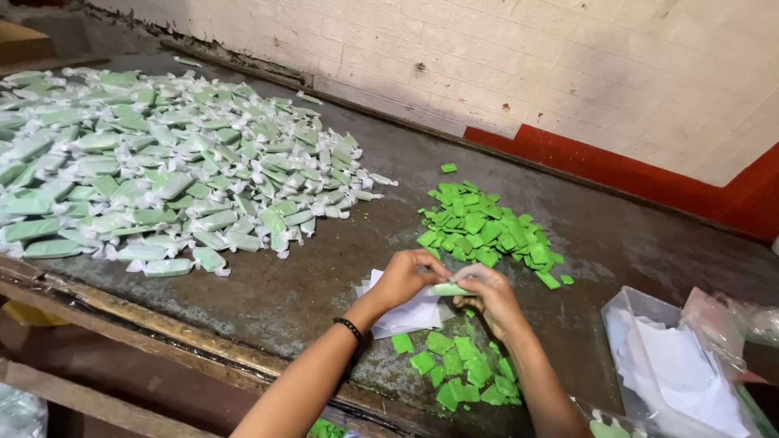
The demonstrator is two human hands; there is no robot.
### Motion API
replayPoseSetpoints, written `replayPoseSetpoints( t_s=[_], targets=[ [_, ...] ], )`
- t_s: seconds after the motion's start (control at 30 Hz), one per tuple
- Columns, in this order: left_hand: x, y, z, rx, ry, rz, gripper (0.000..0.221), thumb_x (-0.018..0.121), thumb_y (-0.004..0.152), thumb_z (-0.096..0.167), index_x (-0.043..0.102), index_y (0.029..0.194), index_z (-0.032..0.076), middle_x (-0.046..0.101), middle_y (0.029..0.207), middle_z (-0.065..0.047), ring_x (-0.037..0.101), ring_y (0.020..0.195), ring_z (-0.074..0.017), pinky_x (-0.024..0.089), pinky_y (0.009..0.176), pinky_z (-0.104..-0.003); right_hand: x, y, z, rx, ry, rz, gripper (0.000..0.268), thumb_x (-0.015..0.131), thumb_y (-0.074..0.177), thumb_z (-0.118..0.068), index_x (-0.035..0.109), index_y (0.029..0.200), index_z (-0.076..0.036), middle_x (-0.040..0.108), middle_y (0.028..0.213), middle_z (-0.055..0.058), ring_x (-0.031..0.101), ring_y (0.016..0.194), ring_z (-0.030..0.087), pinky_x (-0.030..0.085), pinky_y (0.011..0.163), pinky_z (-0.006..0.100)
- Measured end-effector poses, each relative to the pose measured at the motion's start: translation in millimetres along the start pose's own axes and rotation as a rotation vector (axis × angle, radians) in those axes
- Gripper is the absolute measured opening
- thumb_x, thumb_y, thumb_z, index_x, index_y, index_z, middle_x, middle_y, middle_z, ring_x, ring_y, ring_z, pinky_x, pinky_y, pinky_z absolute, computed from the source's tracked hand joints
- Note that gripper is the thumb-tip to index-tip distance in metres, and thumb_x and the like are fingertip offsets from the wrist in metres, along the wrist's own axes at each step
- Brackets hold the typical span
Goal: Manually wrapping small green rectangular items into individual white paper wrappers on a metal production table.
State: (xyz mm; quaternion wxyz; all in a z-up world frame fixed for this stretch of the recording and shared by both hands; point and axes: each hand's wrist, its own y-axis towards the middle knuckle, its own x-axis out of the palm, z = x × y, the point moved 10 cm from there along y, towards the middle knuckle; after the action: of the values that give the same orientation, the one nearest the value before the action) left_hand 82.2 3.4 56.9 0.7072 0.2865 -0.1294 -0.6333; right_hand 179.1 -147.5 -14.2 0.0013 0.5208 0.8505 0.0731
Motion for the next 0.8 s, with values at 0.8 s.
replayPoseSetpoints(
  t_s=[0.8],
  targets=[
    [16.5,-3.8,-38.8,-0.246,-0.146,-0.024,0.021,0.064,0.091,0.022,0.072,0.081,0.005,0.057,0.049,-0.005,0.058,0.046,-0.0127,0.048,0.053,-0.026,-8.0,-22.2,-37.6,-0.038,0.319,0.194,0.015,0.068,0.089,-0.013,0.055,0.081,-0.014,0.04,0.065,-0.008,0.042,0.048,0.002,0.045,0.046,0.013]
  ],
)
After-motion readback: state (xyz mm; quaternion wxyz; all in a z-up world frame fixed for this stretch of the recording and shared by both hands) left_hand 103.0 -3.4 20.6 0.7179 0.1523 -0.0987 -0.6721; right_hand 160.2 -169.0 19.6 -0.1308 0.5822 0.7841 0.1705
